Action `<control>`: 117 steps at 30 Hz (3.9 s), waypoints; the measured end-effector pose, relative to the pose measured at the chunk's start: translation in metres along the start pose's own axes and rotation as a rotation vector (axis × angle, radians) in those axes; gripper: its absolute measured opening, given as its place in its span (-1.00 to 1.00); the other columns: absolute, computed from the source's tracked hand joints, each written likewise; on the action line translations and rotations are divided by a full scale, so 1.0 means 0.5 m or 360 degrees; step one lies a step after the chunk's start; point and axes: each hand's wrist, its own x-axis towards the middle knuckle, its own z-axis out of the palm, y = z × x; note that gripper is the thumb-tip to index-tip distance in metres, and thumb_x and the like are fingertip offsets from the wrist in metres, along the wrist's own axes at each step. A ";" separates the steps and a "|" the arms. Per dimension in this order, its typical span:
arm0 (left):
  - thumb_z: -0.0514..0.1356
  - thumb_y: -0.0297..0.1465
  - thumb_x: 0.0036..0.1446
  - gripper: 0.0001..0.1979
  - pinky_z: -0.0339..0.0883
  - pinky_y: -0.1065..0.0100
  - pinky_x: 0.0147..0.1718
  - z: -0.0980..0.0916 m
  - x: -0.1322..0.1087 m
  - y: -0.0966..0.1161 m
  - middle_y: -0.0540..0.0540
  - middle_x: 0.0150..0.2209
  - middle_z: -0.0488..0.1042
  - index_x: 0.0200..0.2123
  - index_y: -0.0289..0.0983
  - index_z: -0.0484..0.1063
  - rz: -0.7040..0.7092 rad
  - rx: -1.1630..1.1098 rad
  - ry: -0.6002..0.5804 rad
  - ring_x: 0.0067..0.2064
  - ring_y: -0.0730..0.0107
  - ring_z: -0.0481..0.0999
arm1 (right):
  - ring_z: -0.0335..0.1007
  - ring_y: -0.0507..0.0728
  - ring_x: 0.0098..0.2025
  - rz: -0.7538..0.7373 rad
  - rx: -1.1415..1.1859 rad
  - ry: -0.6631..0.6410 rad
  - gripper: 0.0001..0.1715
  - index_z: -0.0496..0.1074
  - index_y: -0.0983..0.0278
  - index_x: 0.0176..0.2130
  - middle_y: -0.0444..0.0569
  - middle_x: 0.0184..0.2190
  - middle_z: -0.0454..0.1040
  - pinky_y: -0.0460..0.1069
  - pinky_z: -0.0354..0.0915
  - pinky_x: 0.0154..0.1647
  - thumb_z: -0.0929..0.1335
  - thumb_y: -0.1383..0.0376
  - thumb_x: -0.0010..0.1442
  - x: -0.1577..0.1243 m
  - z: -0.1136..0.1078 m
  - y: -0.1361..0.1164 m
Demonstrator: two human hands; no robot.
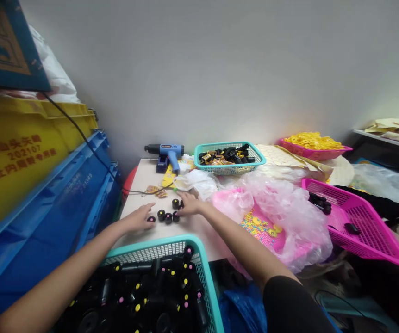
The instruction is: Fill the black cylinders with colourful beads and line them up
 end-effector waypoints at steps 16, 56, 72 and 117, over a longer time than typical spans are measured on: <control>0.16 -0.24 0.07 -0.19 0.14 -0.08 0.13 0.060 0.079 -0.040 -0.42 0.13 0.28 0.33 -0.37 -0.05 0.0260 0.0059 0.0107 0.18 -0.16 0.28 | -0.05 0.43 0.31 -0.0501 -0.0195 0.0250 0.13 0.02 0.30 0.34 0.29 0.30 0.06 0.29 0.05 0.23 0.52 0.08 -0.05 0.068 0.064 -0.010; 0.37 -0.37 -0.32 0.05 0.23 0.03 0.09 0.037 0.076 -0.063 -0.34 0.16 0.25 0.28 -0.27 0.00 -0.0023 -0.0456 0.0285 0.17 -0.14 0.33 | 0.43 0.17 -0.06 0.0188 0.0179 0.0522 -0.52 0.39 0.26 -0.04 0.01 -0.09 0.52 -0.05 0.29 -0.14 0.43 0.40 -0.01 0.021 0.069 -0.023; 0.26 -0.46 -0.10 -0.04 0.26 0.21 0.09 0.043 0.066 -0.033 -0.32 0.13 0.29 0.35 -0.29 -0.12 0.0105 -0.0377 0.0281 0.11 0.09 0.42 | 0.43 0.17 -0.06 0.0250 0.0100 0.0383 -0.62 0.36 0.30 0.06 0.05 0.01 0.42 0.14 0.42 -0.08 0.33 0.20 0.30 0.121 -0.010 -0.014; 0.25 -0.07 -0.07 -0.45 0.37 0.26 0.03 -0.092 -0.162 0.075 -0.09 0.07 0.46 -0.01 -0.16 0.44 -0.0020 -0.1146 -0.0179 0.09 0.15 0.45 | 0.45 0.09 -0.35 -0.0233 -0.0200 -0.0028 -0.75 0.54 0.27 -0.21 -0.03 -0.37 0.57 -0.06 0.20 -0.36 0.32 0.19 0.24 -0.278 -0.033 -0.124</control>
